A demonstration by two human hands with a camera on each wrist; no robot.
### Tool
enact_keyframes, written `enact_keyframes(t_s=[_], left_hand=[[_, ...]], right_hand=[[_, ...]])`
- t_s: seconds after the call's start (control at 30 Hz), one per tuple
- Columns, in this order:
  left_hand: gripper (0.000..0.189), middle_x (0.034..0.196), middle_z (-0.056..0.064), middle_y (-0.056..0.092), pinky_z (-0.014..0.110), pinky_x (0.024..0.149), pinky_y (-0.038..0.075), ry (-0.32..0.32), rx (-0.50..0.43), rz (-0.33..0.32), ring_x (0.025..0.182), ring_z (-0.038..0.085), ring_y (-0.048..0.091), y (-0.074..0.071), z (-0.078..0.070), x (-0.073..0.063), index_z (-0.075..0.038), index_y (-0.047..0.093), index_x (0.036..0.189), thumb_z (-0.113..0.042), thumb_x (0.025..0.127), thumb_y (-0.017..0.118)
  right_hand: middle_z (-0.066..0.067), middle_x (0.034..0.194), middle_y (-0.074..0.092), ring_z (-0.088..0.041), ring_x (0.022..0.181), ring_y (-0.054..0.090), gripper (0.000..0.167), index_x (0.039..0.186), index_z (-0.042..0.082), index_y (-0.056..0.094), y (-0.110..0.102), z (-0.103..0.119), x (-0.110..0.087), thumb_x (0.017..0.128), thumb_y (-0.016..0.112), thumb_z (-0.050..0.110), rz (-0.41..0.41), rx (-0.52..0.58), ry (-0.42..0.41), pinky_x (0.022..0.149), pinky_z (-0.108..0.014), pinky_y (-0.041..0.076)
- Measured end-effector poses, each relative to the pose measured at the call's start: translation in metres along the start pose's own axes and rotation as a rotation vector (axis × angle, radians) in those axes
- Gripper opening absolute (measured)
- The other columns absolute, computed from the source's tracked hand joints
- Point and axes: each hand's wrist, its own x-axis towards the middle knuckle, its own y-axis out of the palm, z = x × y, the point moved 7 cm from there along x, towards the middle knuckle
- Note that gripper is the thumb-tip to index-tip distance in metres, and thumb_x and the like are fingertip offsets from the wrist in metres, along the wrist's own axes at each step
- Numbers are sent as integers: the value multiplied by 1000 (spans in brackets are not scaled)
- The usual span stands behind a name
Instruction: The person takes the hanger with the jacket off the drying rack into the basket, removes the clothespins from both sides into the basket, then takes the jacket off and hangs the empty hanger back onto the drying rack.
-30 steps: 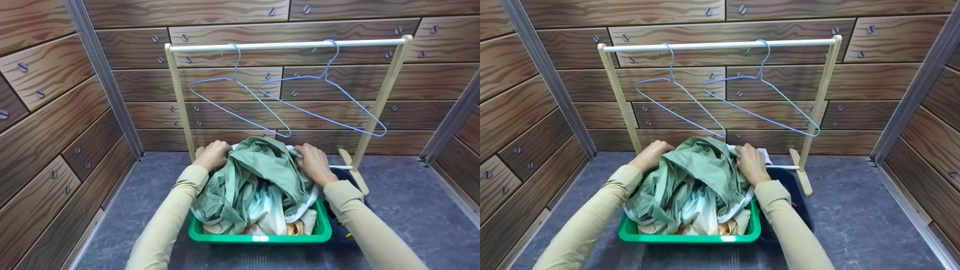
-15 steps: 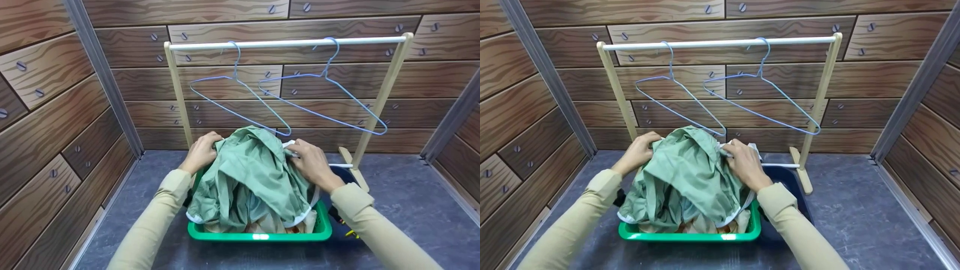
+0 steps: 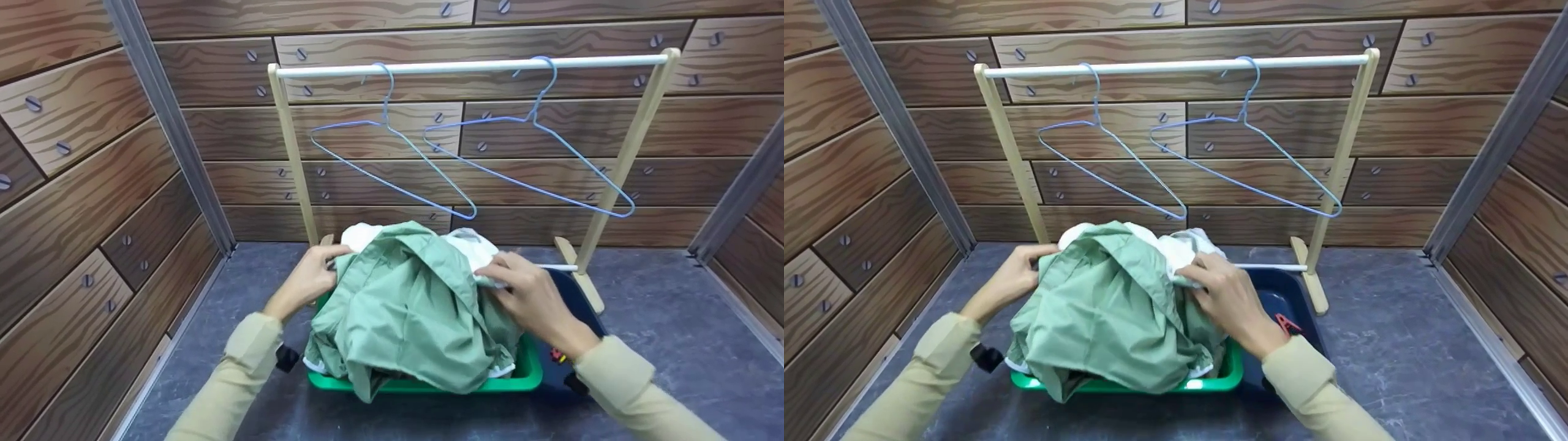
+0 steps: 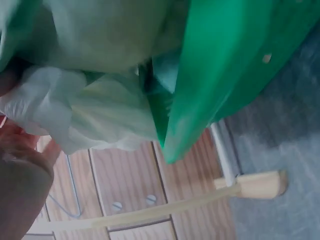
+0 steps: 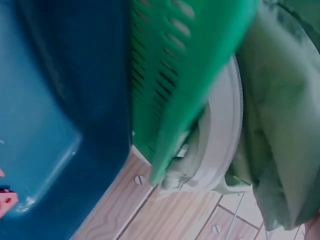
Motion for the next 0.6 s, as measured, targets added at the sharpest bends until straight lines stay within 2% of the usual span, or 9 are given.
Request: enact_keyframes(t_s=[0.1,0.17,0.23,0.37,0.47,0.5,0.57,0.6], left_hand=[[18,77,-4,61,32,74,43,-49,-52,37,71,15,49,8,4,-10,-17,70,89,-1,91,62],[12,73,-4,58,31,75,44,-85,-68,70,70,14,49,15,9,-14,-15,68,86,-9,95,63],[12,74,-5,57,30,76,45,-115,-55,85,71,10,52,20,15,-18,-14,66,85,-14,97,62],[8,76,-3,61,30,69,46,-143,14,69,62,8,51,23,29,-21,-8,68,91,-12,95,61],[5,73,1,60,30,64,41,-187,100,9,59,11,43,21,38,-20,-4,66,89,-10,89,65],[5,73,0,60,31,64,41,-205,138,-16,61,11,44,20,40,-19,-4,65,89,-9,87,67],[7,75,1,60,32,67,41,-247,170,-57,67,14,46,20,42,-18,-6,63,87,-8,85,69],[9,73,0,57,32,65,40,-264,180,-70,65,14,46,20,41,-18,-7,61,86,-8,85,70]], right_hand=[[0,96,66,-15,84,59,33,98,12,76,0,5,-14,73,78,-10,15,71,-17,73,-25,48],[0,98,68,-16,85,61,36,100,12,77,2,5,-23,73,78,-10,62,156,21,75,-21,48],[3,98,69,-14,85,62,32,99,17,76,7,1,-33,78,77,-7,134,253,111,75,-20,48],[11,89,64,-8,76,57,13,94,27,69,20,-14,-48,93,69,15,282,386,379,69,-24,47],[11,92,64,-11,85,60,3,96,26,67,26,-28,-53,94,68,24,308,364,544,78,-33,51],[10,96,65,-14,91,63,6,99,25,67,26,-32,-54,94,69,24,301,343,576,80,-36,51],[3,91,67,-24,80,64,18,110,21,64,28,-39,-55,93,70,25,299,306,641,72,-40,52],[1,92,68,-27,83,66,24,114,20,62,28,-42,-56,93,71,24,296,280,657,71,-42,52]])
